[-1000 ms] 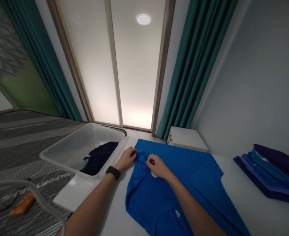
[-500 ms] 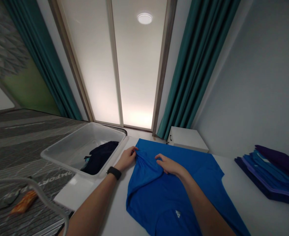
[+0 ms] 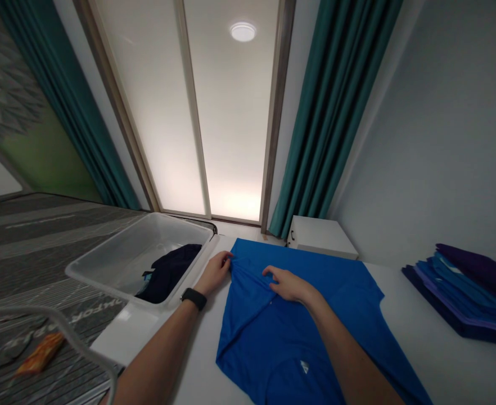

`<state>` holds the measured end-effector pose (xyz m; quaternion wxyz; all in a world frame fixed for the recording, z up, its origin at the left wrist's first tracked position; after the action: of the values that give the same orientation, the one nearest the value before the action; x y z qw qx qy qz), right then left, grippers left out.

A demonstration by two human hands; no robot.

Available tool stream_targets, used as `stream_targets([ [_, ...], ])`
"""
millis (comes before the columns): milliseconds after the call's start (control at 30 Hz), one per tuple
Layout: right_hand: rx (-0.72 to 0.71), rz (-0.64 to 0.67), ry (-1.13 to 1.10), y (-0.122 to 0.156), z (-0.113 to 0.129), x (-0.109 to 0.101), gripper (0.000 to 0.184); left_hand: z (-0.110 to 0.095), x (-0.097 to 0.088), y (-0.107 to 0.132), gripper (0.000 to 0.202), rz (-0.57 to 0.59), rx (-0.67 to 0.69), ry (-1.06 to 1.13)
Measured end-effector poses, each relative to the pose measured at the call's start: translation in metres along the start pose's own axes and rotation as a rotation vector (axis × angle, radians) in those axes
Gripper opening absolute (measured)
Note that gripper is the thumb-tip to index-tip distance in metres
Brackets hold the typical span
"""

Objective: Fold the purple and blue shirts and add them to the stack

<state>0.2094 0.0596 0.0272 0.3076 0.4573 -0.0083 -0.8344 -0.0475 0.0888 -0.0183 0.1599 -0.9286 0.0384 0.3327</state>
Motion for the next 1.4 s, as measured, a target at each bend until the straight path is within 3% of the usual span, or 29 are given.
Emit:
stream_targets([
  [233, -0.054, -0.053, -0.027, -0.001, 0.005, -0.009, 0.036, 0.002, -0.001, 0.001, 0.034, 0.062, -0.009, -0.060],
  [467, -0.074, -0.061, 0.074, -0.013, -0.012, 0.007, 0.055, 0.001, -0.001, 0.001, 0.028, 0.056, 0.015, -0.124],
  [633, -0.027, -0.036, 0.122, -0.014, -0.014, 0.011, 0.058, 0.005, 0.001, 0.000, 0.023, 0.025, 0.024, -0.167],
  [933, 0.012, -0.092, 0.184, -0.016, -0.005, 0.008, 0.041, 0.007, 0.002, -0.001, 0.022, 0.025, 0.022, -0.163],
  [1100, -0.069, -0.209, 0.255, -0.043, 0.009, 0.004, 0.037, 0.005, 0.002, 0.000, 0.026, 0.022, 0.016, -0.148],
  [1267, -0.143, -0.253, 0.257, -0.083, 0.026, 0.002, 0.038, 0.002, -0.002, 0.002, 0.039, 0.012, -0.013, -0.106],
  [1400, -0.166, -0.249, 0.259, -0.104, 0.032, 0.010, 0.030, 0.001, -0.003, 0.002, 0.038, 0.010, -0.035, -0.079],
])
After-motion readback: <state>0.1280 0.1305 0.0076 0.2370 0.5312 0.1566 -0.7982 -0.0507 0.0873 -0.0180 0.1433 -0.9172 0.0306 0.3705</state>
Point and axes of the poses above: each hand's wrist, its own y-axis away from the middle knuckle, its own x-axis out of the palm, z = x × y, the point moved 1 cm from there along -y, towards the middle knuckle, and after that the axes turned 7 degrees about z, right-handed, at the moved point
